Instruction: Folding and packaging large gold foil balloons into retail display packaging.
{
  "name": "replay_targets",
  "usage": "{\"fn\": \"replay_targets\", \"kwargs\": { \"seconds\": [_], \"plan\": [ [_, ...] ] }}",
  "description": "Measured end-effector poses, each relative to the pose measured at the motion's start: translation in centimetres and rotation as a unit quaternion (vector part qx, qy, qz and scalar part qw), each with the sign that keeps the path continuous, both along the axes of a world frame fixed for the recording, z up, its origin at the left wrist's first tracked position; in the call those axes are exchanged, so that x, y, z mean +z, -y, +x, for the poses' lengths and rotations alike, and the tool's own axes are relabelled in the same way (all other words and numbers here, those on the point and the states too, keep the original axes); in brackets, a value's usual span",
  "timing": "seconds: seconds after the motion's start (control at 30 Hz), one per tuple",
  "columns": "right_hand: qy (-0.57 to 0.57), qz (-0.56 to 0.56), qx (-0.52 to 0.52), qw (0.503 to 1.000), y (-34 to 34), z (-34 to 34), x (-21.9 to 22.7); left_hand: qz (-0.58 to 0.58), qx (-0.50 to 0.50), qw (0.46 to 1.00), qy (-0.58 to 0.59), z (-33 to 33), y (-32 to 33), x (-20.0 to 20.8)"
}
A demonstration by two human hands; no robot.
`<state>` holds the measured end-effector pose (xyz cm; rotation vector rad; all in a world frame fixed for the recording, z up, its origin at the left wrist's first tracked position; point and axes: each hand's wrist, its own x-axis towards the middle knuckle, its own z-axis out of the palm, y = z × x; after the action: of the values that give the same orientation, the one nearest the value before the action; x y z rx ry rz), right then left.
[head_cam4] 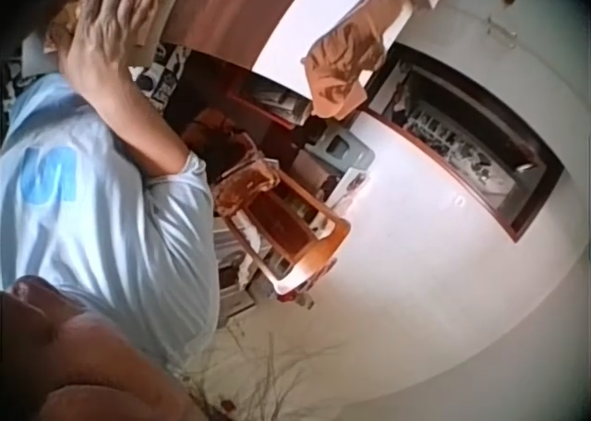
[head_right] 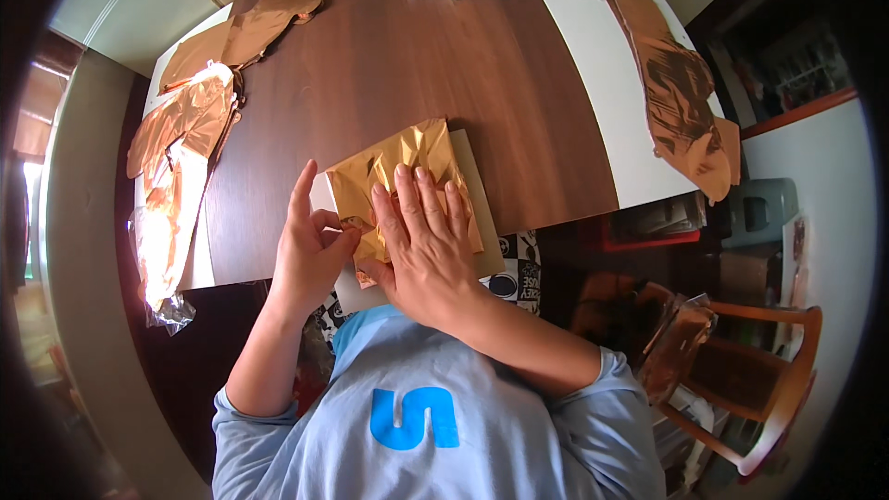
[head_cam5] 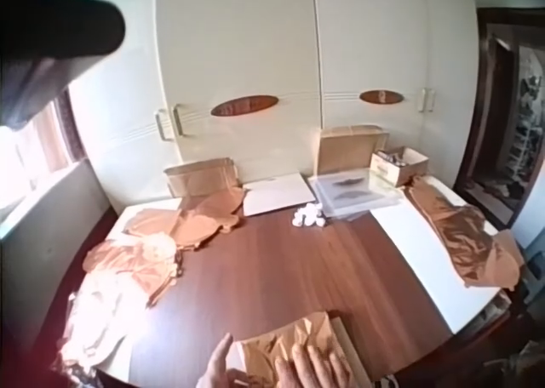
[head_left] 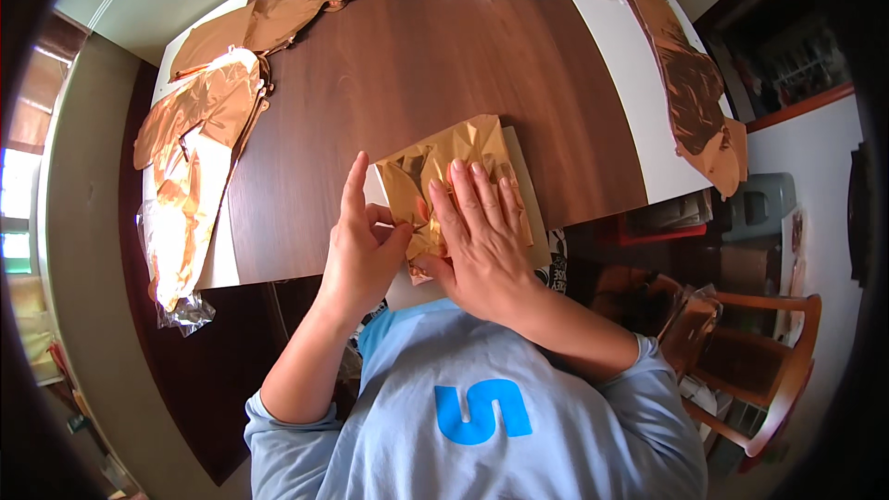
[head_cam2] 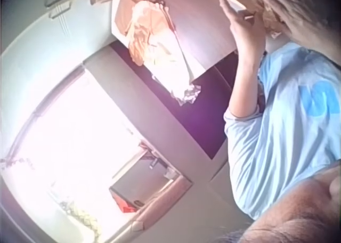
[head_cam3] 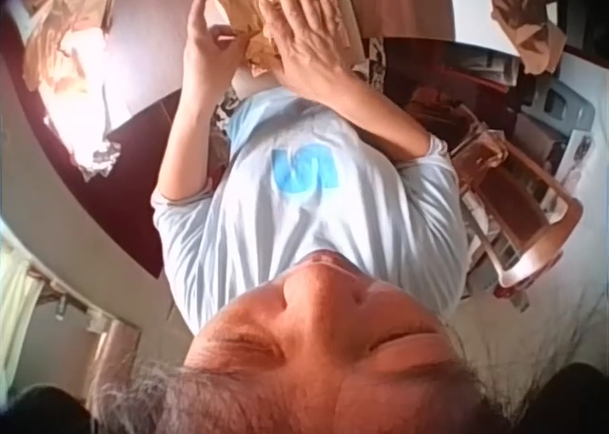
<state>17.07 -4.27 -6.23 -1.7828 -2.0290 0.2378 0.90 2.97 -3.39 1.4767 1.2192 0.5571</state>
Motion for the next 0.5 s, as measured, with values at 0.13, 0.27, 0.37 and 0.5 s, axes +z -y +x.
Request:
{"fn": "replay_targets", "kwargs": {
  "seconds": [0.13,0.27,0.37,0.5],
  "plan": [
    [0.011,-0.004,-0.008,1.0,-0.2,-0.6,-0.7,-0.004,-0.003,1.0,-0.025,-0.2,-0.1,0.3],
    [0.03,0.0,-0.009,1.0,-0.2,-0.6,-0.8,0.023,0.021,0.999,-0.028,-0.3,-0.1,0.8],
    [0.029,-0.005,-0.011,1.0,-0.3,-0.6,-0.8,0.355,-0.036,0.92,-0.163,-1.1,-0.2,0.0],
    [0.043,0.01,-0.014,0.999,-0.2,-0.6,-1.0,0.527,-0.211,0.814,-0.125,-0.8,-0.2,-0.6]
  ]
}}
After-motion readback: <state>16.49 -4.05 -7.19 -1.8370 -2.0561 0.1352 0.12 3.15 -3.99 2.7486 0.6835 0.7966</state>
